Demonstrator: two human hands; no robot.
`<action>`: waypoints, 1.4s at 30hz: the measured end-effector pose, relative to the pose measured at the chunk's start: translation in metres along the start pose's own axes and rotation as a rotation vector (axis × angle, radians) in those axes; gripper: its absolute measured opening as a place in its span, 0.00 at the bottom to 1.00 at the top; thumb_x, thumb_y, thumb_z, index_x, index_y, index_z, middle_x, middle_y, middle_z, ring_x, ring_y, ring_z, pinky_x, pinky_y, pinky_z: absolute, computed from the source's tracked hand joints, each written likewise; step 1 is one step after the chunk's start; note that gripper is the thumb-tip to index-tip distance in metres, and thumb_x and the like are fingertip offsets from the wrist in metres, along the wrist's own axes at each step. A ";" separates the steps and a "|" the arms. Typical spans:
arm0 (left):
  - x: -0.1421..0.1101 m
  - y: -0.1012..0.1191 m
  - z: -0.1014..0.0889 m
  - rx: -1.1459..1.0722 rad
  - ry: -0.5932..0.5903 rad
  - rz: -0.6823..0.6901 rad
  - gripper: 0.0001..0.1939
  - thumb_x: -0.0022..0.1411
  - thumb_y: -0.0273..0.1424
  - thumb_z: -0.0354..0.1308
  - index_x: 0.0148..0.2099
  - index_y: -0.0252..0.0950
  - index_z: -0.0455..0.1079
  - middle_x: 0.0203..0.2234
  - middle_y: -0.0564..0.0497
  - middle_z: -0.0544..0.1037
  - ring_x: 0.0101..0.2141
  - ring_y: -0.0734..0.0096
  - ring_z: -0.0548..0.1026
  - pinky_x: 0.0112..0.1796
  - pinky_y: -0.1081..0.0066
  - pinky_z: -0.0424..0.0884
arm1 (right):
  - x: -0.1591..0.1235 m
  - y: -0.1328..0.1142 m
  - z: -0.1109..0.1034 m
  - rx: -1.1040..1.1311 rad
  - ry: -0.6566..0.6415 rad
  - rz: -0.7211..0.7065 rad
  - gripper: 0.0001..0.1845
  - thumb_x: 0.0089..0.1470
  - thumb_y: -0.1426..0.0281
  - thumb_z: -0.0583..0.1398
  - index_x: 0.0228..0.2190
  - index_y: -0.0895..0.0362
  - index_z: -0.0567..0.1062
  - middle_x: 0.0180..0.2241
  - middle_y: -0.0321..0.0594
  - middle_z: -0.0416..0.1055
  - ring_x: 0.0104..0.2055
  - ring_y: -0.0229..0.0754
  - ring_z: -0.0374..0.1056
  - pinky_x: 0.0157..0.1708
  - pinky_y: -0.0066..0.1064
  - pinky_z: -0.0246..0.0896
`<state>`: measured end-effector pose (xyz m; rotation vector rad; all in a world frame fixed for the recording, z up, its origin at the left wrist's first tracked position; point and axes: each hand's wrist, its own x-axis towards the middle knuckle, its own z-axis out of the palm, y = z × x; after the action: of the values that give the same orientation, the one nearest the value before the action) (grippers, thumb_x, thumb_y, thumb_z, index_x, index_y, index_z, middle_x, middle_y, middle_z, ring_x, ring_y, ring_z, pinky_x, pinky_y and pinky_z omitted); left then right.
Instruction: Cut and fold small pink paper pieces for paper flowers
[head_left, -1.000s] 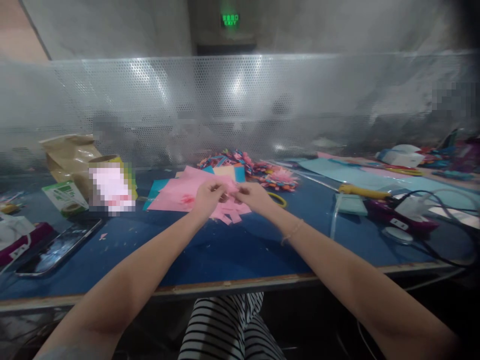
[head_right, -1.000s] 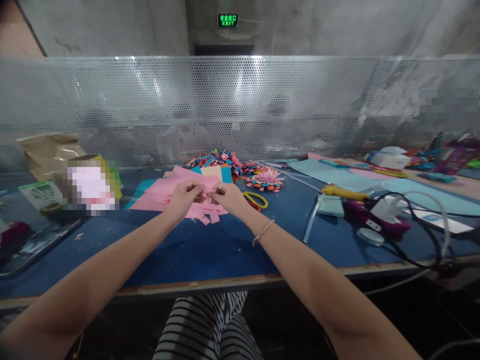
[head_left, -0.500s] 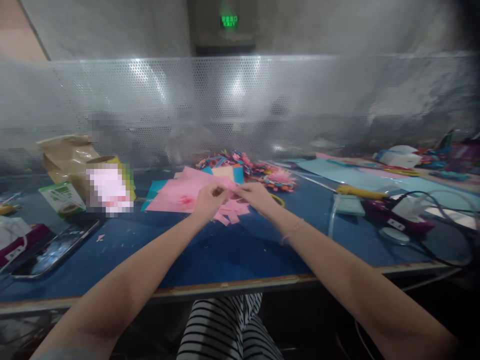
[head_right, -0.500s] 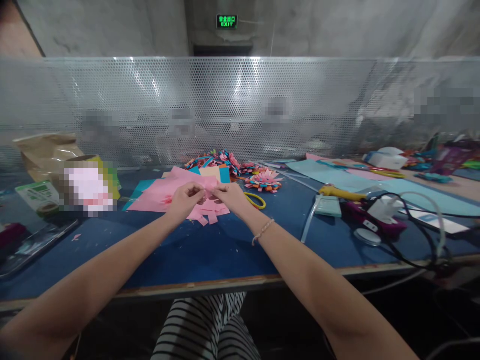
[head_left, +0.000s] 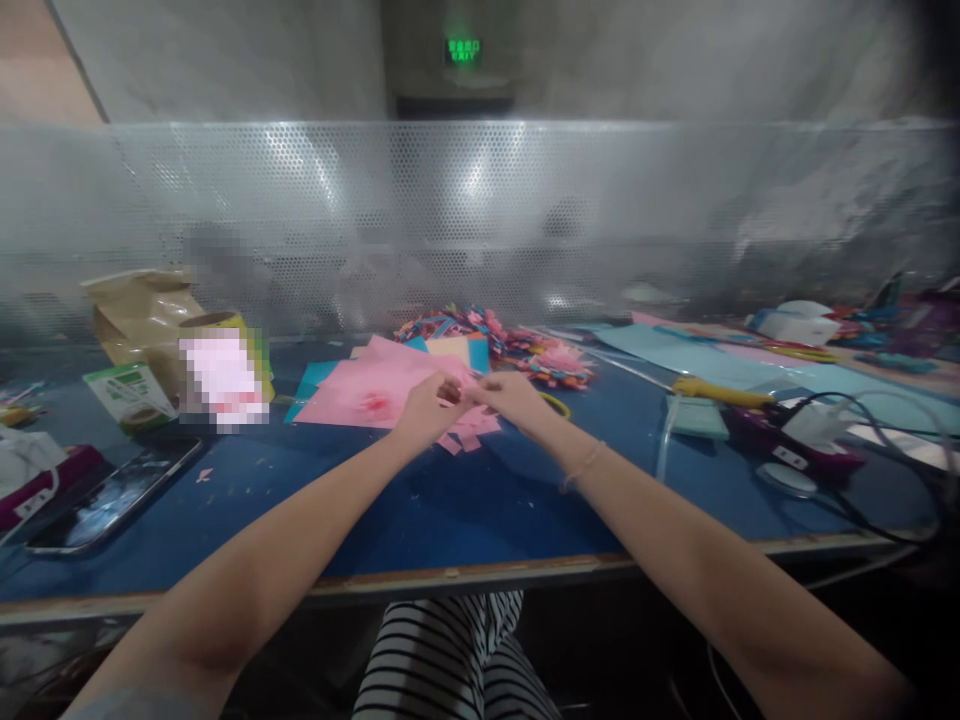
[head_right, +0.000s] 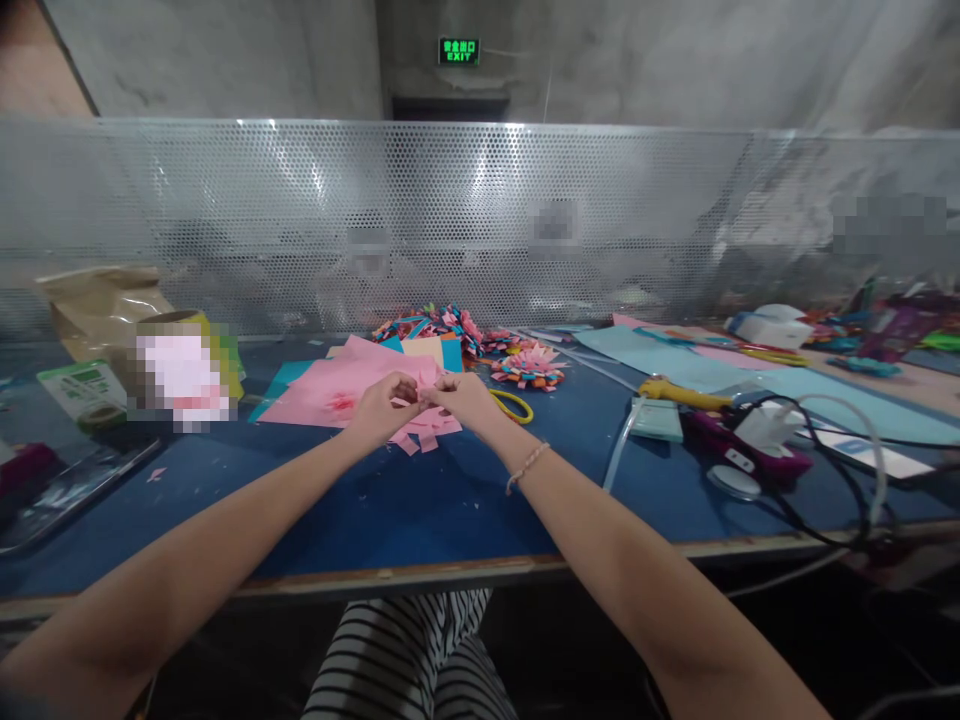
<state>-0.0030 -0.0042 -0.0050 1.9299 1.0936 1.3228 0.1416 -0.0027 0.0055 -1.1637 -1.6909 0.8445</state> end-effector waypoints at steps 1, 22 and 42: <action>-0.001 0.000 0.001 0.003 -0.003 -0.001 0.10 0.42 0.34 0.58 0.28 0.35 0.63 0.22 0.53 0.70 0.25 0.75 0.68 0.26 0.75 0.63 | 0.000 0.000 0.001 -0.010 0.014 -0.002 0.12 0.37 0.64 0.59 0.16 0.61 0.66 0.15 0.33 0.63 0.19 0.31 0.61 0.21 0.23 0.60; 0.007 -0.007 0.000 -0.500 0.017 -0.245 0.10 0.39 0.29 0.59 0.27 0.32 0.62 0.16 0.57 0.67 0.20 0.77 0.70 0.27 0.72 0.69 | 0.005 0.006 0.008 0.373 -0.008 0.058 0.12 0.34 0.70 0.59 0.26 0.61 0.68 0.20 0.31 0.65 0.20 0.29 0.62 0.26 0.25 0.62; 0.005 0.001 -0.008 -0.660 -0.138 -0.357 0.11 0.39 0.24 0.56 0.30 0.33 0.61 0.16 0.54 0.70 0.21 0.74 0.72 0.29 0.69 0.68 | 0.005 0.007 0.005 0.195 -0.001 -0.120 0.09 0.35 0.74 0.56 0.24 0.60 0.73 0.22 0.34 0.68 0.23 0.31 0.62 0.28 0.26 0.61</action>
<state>-0.0086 -0.0004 0.0015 1.2512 0.7551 1.1394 0.1385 0.0042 -0.0007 -0.9216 -1.6220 0.9121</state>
